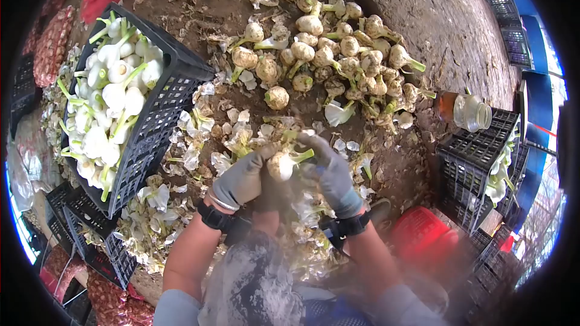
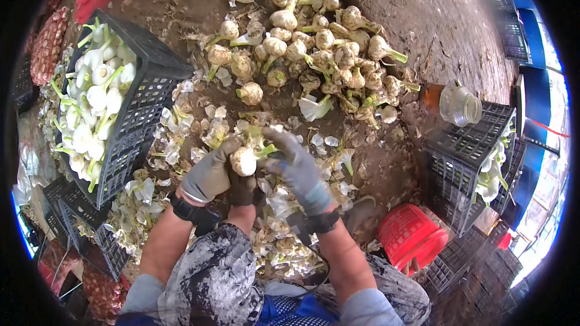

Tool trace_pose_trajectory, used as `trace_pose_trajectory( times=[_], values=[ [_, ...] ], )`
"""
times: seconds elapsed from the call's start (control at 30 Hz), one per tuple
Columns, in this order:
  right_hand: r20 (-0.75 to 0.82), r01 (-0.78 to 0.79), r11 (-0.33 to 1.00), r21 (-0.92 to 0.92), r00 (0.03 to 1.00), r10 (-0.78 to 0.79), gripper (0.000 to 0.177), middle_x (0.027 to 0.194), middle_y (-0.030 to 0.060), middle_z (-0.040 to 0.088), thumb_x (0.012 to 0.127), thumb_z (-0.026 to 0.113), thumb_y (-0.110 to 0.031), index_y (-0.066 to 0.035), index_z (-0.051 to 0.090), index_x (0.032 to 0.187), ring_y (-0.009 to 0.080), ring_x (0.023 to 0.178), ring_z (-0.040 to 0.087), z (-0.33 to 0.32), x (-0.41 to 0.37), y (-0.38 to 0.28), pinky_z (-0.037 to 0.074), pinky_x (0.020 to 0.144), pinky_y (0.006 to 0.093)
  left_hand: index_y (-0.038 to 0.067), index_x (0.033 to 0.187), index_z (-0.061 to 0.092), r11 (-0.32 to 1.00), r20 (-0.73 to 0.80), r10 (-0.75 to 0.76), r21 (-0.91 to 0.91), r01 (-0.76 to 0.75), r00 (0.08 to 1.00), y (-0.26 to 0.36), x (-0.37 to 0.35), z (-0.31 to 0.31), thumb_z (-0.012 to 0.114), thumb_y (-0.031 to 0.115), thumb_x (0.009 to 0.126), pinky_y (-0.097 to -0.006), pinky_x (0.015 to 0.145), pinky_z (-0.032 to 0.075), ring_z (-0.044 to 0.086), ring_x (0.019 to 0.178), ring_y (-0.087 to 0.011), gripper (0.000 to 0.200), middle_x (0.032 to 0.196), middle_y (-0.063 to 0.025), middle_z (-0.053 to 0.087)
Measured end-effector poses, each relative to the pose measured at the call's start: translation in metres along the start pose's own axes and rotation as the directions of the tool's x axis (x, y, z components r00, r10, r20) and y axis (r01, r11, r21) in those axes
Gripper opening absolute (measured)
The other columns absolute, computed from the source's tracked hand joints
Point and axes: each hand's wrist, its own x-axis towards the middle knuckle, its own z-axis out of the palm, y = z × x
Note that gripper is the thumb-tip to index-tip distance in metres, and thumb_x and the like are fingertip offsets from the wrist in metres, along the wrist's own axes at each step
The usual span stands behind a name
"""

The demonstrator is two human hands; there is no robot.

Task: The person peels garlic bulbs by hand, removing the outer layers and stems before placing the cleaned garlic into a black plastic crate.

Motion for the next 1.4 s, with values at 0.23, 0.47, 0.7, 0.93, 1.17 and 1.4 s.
trace_pose_trajectory(
  times=[0.23, 0.47, 0.7, 0.93, 1.17, 1.4],
  values=[
    [-0.243, -0.048, 0.961, -0.271, 0.97, -0.02, 0.027, 0.107, 0.0095, 0.066, 0.09, 0.069, -0.007, 0.003, 0.066, 0.114, 0.0145, 0.096, 0.064, 0.011, -0.007, 0.008, 0.052, 0.089, 0.0292, -0.003, 0.116, 0.066, 0.878, -0.224, 0.345, 0.42, -0.229, 0.912, 0.001, -0.002, -0.004, 0.06, 0.02, 0.1, -0.0249, 0.076, 0.053, 0.064, 0.083, -0.0097, 0.028, 0.099, -0.0035, 0.069],
    [-0.458, 0.041, 0.997, 0.069, 0.889, -0.005, 0.022, 0.105, 0.0118, 0.068, 0.096, 0.05, 0.005, 0.004, 0.066, 0.112, 0.0173, 0.092, 0.068, -0.026, -0.013, 0.032, 0.058, 0.079, 0.0294, -0.001, 0.113, 0.064, 0.887, -0.497, 0.411, 0.412, -0.209, 0.764, 0.035, -0.048, -0.01, 0.065, 0.011, 0.093, -0.0274, 0.073, 0.051, 0.065, 0.085, -0.0139, 0.023, 0.102, -0.0069, 0.07],
    [-0.182, -0.094, 0.963, -0.254, 0.982, 0.048, 0.019, 0.091, 0.0035, 0.068, 0.098, 0.06, -0.01, 0.001, 0.067, 0.111, 0.0073, 0.082, 0.063, 0.013, -0.008, 0.018, 0.054, 0.072, 0.0227, 0.001, 0.134, 0.049, 0.578, -0.058, 0.295, 0.805, -0.13, 0.954, 0.022, -0.035, 0.014, 0.079, 0.027, 0.082, -0.0416, 0.097, 0.046, 0.058, 0.113, -0.0287, 0.065, 0.116, -0.0164, 0.057],
    [-0.028, 0.3, 0.743, -0.598, 0.919, -0.393, 0.028, 0.1, 0.0074, 0.068, 0.088, 0.071, -0.016, -0.005, 0.068, 0.113, 0.0221, 0.087, 0.066, 0.022, 0.084, -0.011, 0.053, 0.074, 0.0339, 0.003, 0.152, 0.027, 0.528, -0.123, 0.706, -0.565, -0.634, 0.698, 0.095, -0.073, -0.053, 0.072, 0.05, 0.087, -0.0297, 0.075, 0.044, 0.046, 0.085, -0.0128, 0.093, 0.128, -0.0073, 0.054],
    [-0.032, 0.081, 0.395, -0.915, 0.963, -0.269, 0.017, 0.097, 0.0097, 0.068, 0.085, 0.07, -0.011, -0.006, 0.069, 0.101, 0.029, 0.092, 0.066, 0.005, 0.145, 0.022, 0.053, 0.078, 0.0369, 0.004, 0.146, 0.036, 0.862, -0.299, 0.471, -0.043, -0.505, 0.83, 0.072, -0.043, -0.042, 0.069, 0.039, 0.089, -0.0312, 0.087, 0.05, 0.056, 0.103, -0.0149, 0.074, 0.122, -0.0071, 0.057],
    [-0.161, 0.012, 0.865, -0.502, 0.981, -0.107, 0.035, 0.068, 0.0003, 0.036, 0.094, 0.07, -0.018, 0.0, 0.046, 0.077, 0.0093, 0.068, 0.033, 0.015, 0.072, 0.02, 0.034, 0.061, 0.026, 0.002, 0.127, 0.054, 0.634, -0.186, 0.544, 0.729, -0.257, 0.818, 0.003, 0.015, -0.009, 0.076, 0.011, 0.08, -0.0349, 0.095, 0.048, 0.061, 0.106, -0.0253, 0.052, 0.115, -0.0126, 0.061]
  ],
)
